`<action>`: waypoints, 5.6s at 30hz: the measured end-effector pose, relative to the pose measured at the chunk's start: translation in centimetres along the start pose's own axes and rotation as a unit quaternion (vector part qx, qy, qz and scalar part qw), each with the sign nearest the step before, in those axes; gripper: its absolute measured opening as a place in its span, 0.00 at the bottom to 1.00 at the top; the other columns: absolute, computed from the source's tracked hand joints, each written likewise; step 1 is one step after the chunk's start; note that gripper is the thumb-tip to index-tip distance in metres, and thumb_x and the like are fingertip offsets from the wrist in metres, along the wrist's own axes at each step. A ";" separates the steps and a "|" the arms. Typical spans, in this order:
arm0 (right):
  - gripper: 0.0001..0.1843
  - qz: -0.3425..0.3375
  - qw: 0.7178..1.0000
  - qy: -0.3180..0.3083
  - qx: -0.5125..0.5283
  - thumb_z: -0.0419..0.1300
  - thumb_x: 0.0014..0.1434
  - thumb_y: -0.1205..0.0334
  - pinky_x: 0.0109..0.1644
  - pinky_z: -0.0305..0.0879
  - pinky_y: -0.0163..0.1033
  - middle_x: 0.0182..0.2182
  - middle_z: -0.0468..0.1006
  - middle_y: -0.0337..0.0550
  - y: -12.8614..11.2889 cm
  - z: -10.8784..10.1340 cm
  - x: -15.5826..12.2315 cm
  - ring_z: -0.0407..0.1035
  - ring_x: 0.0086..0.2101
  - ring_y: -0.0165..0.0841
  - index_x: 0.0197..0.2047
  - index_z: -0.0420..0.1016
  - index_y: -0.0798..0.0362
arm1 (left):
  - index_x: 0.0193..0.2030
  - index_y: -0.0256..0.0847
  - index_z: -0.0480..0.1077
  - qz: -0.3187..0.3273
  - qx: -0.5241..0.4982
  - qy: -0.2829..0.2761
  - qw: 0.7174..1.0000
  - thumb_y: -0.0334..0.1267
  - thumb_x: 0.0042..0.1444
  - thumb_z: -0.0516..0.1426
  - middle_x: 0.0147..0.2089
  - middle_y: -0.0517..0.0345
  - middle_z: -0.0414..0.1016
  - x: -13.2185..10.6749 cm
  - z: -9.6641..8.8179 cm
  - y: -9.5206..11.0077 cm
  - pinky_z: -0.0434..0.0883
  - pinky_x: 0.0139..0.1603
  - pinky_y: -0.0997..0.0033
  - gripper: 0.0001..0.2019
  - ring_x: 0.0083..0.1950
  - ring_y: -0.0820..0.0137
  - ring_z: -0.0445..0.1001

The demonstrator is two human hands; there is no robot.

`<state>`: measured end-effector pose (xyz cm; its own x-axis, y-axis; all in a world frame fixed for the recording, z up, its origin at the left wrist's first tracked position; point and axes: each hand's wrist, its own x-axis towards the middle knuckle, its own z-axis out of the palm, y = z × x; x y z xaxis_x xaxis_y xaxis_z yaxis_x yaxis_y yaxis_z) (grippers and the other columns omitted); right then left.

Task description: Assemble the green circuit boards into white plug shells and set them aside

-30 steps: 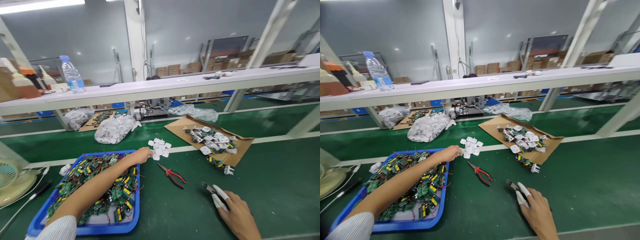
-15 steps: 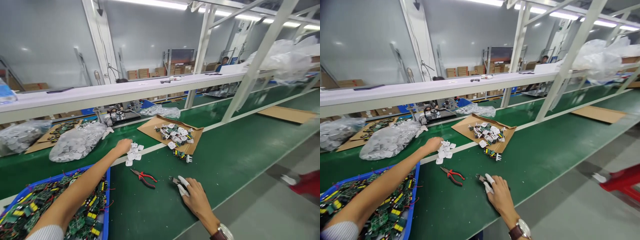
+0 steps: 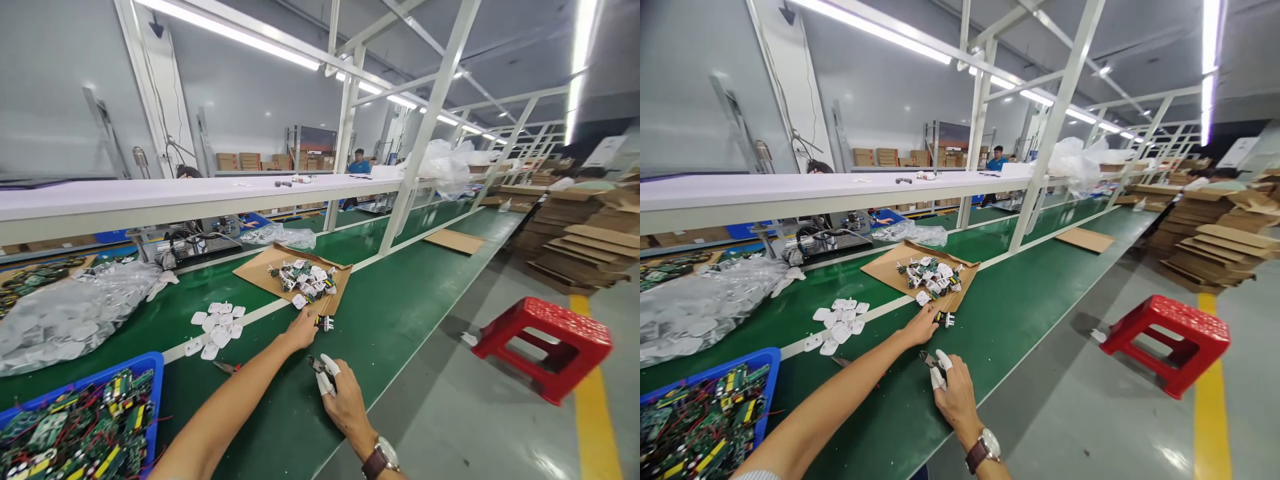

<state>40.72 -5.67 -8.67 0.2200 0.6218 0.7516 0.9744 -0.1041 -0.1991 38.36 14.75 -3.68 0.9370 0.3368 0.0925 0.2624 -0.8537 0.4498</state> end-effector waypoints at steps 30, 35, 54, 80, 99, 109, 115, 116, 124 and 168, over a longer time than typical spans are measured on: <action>0.24 0.176 0.959 0.060 0.216 0.54 0.66 0.49 0.50 0.71 0.48 0.43 0.77 0.51 0.1 0.6 0.1 0.73 0.42 0.40 0.59 0.72 0.54 | 0.68 0.37 0.61 -0.091 -0.177 0.038 0.979 0.40 0.53 0.66 0.52 0.47 0.79 -8.6 -3.9 3.3 0.71 0.54 0.59 0.36 0.52 0.56 0.76; 0.28 0.221 0.921 0.029 0.319 0.55 0.66 0.46 0.45 0.74 0.43 0.44 0.80 0.50 -3.6 0.0 1.8 0.75 0.39 0.36 0.61 0.69 0.56 | 0.69 0.37 0.61 -0.084 -0.250 0.042 0.964 0.44 0.47 0.67 0.48 0.49 0.82 -16.3 -7.3 2.6 0.71 0.45 0.65 0.42 0.43 0.59 0.77; 0.15 0.033 0.884 -0.135 0.446 0.57 0.59 0.63 0.39 0.73 0.38 0.36 0.79 0.46 -19.0 1.6 4.4 0.74 0.36 0.35 0.49 0.78 0.51 | 0.50 0.40 0.73 -0.226 -0.594 0.287 0.717 0.29 0.37 0.74 0.48 0.49 0.78 -36.9 -7.5 2.5 0.72 0.53 0.61 0.31 0.48 0.63 0.76; 0.15 -0.163 0.920 -0.138 0.328 0.59 0.66 0.57 0.32 0.66 0.38 0.36 0.78 0.44 -22.9 0.3 6.4 0.70 0.30 0.33 0.55 0.75 0.49 | 0.26 0.38 0.73 -0.303 -0.521 0.374 0.705 0.65 0.55 0.59 0.26 0.57 0.72 -40.2 -7.9 1.8 0.63 0.18 0.77 0.28 0.22 0.74 0.65; 0.11 -0.324 0.942 -0.065 0.065 0.56 0.57 0.73 0.43 0.58 0.50 0.42 0.74 0.53 -23.0 -1.7 6.5 0.65 0.40 0.44 0.27 0.69 0.49 | 0.33 0.41 0.82 -0.325 -0.374 0.392 0.775 0.56 0.64 0.54 0.50 0.51 0.79 -40.9 -8.0 4.1 0.75 0.34 0.70 0.23 0.41 0.63 0.78; 0.09 -0.322 0.943 -0.078 0.035 0.58 0.58 0.70 0.35 0.53 0.47 0.34 0.73 0.50 -23.2 -2.1 6.0 0.60 0.34 0.40 0.27 0.69 0.49 | 0.27 0.41 0.75 -0.308 -0.307 0.379 0.817 0.53 0.67 0.51 0.28 0.57 0.72 -40.8 -7.3 4.2 0.68 0.28 0.74 0.24 0.27 0.71 0.69; 0.08 -0.318 0.939 -0.104 0.074 0.58 0.59 0.67 0.33 0.51 0.45 0.29 0.69 0.45 -22.1 -1.3 5.6 0.59 0.30 0.36 0.28 0.69 0.49 | 0.27 0.41 0.71 -0.264 -0.283 0.346 0.854 0.49 0.70 0.48 0.30 0.56 0.72 -41.4 -7.4 3.8 0.67 0.32 0.72 0.23 0.29 0.71 0.69; 0.08 -0.316 0.940 -0.104 0.076 0.58 0.60 0.67 0.33 0.51 0.45 0.29 0.68 0.45 -22.1 -1.3 5.5 0.59 0.30 0.36 0.28 0.69 0.49 | 0.27 0.41 0.71 -0.263 -0.276 0.348 0.857 0.49 0.70 0.48 0.30 0.57 0.71 -41.4 -7.5 3.9 0.66 0.33 0.72 0.23 0.29 0.71 0.69; 0.11 -0.307 0.947 -0.088 0.044 0.56 0.55 0.73 0.34 0.52 0.44 0.31 0.71 0.47 -23.0 -2.3 5.5 0.59 0.31 0.37 0.25 0.68 0.49 | 0.26 0.42 0.66 -0.250 -0.192 0.352 0.881 0.42 0.72 0.46 0.30 0.56 0.70 -41.0 -8.0 5.1 0.65 0.39 0.70 0.22 0.34 0.69 0.69; 0.10 -0.169 0.920 -0.208 0.287 0.52 0.57 0.72 0.25 0.53 0.34 0.26 0.67 0.38 -21.2 -2.2 2.5 0.57 0.24 0.28 0.34 0.74 0.52 | 0.30 0.40 0.69 -0.133 -0.116 0.364 0.914 0.35 0.72 0.46 0.25 0.60 0.66 -41.7 -7.4 5.6 0.64 0.34 0.73 0.18 0.30 0.72 0.68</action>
<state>20.71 -3.69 -1.20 -0.2441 0.7992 0.5493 0.7732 0.5023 -0.3873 -0.98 -1.15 1.53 0.4226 0.7684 0.4806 0.3237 -0.6233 0.7119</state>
